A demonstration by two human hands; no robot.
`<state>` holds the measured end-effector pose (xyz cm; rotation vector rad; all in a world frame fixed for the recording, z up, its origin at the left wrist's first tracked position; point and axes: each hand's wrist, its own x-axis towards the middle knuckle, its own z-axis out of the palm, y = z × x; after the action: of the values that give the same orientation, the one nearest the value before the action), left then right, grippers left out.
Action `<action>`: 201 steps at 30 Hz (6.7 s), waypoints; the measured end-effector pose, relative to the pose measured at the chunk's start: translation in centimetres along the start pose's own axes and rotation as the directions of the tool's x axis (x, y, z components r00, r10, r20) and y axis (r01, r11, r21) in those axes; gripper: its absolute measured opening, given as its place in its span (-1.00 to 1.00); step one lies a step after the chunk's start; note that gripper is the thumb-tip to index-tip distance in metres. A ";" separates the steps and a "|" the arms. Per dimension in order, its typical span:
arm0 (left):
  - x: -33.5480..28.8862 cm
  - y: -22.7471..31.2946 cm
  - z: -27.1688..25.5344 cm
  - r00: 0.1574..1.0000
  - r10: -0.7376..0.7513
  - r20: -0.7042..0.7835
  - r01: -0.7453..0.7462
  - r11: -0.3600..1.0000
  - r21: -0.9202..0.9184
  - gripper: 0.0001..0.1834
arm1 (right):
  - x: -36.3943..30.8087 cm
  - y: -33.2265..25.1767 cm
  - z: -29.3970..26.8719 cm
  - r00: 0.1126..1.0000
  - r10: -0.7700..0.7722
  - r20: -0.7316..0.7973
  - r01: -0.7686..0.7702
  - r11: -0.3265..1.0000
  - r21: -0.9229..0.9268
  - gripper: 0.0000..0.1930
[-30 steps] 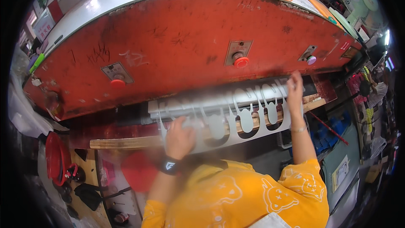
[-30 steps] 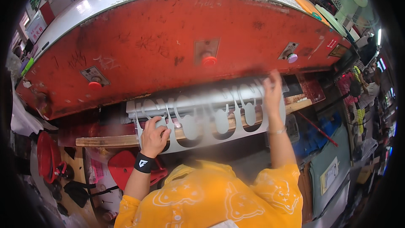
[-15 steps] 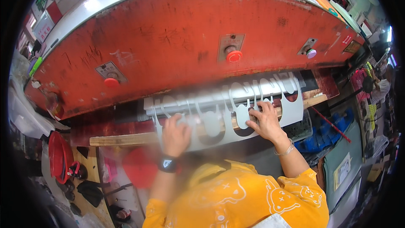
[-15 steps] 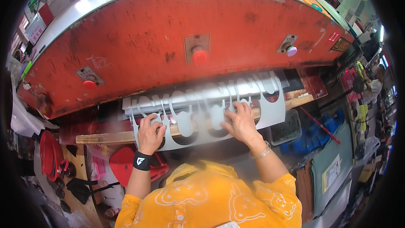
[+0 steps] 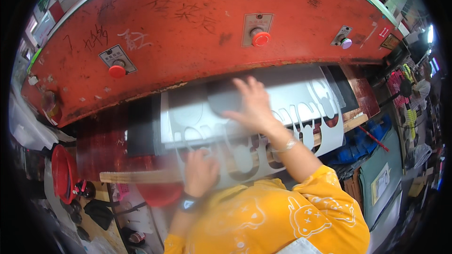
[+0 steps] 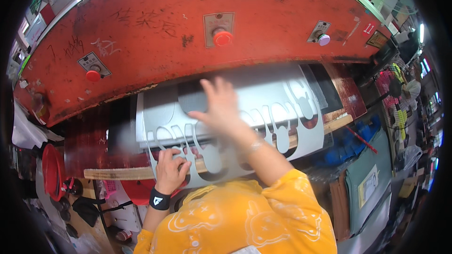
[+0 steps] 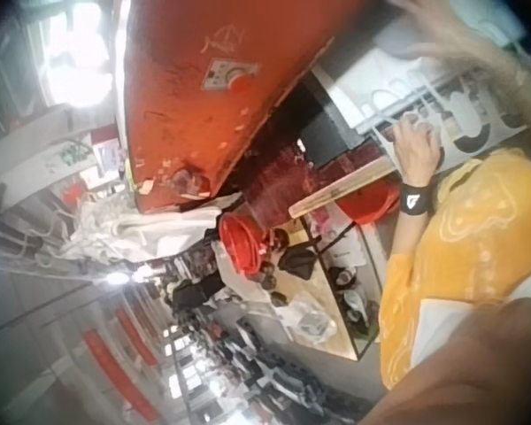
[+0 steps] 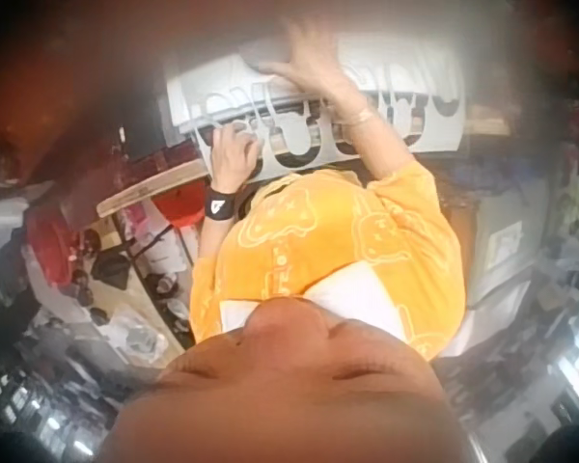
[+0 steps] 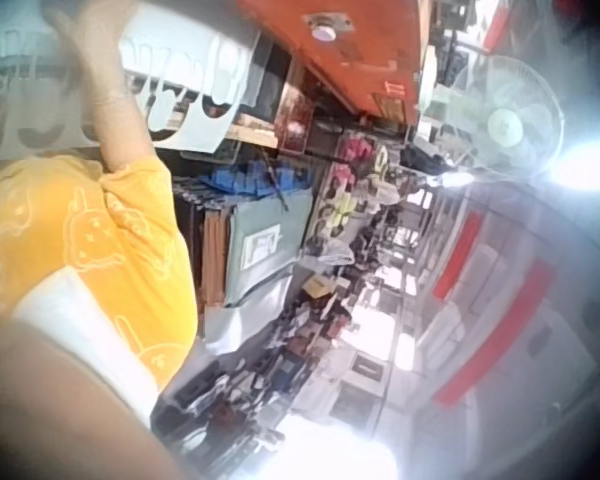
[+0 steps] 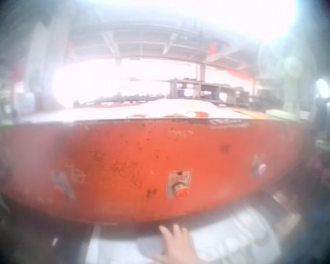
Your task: The person repeatedly feeds a white sheet with cut-out shapes into a red industrial machine, then removes and stacks the finished pieces. The person uses both hands to align the sheet, press a button, and collect the output.
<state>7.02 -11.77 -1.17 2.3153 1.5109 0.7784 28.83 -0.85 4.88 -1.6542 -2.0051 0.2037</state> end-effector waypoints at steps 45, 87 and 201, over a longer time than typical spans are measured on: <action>-8.7 4.3 -2.2 0.995 0.021 0.096 0.006 0.962 -0.272 -0.89 | -7.7 3.5 -3.4 0.983 0.171 0.059 -0.173 0.984 0.033 -0.34; 8.3 -1.7 0.2 0.980 -0.082 -0.183 0.080 0.997 -0.017 -0.78 | -8.9 11.0 -6.0 0.999 0.049 0.000 -0.048 0.972 -0.231 -0.52; -7.6 4.2 -8.3 0.945 -0.302 0.128 0.328 0.853 -0.407 -0.91 | -11.1 10.2 -9.3 0.941 0.338 0.000 -0.330 0.919 -0.214 -0.31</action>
<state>3.15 -20.93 5.48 1.7056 1.4689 0.8386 43.42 -10.86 4.99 -2.1412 -1.8073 0.1460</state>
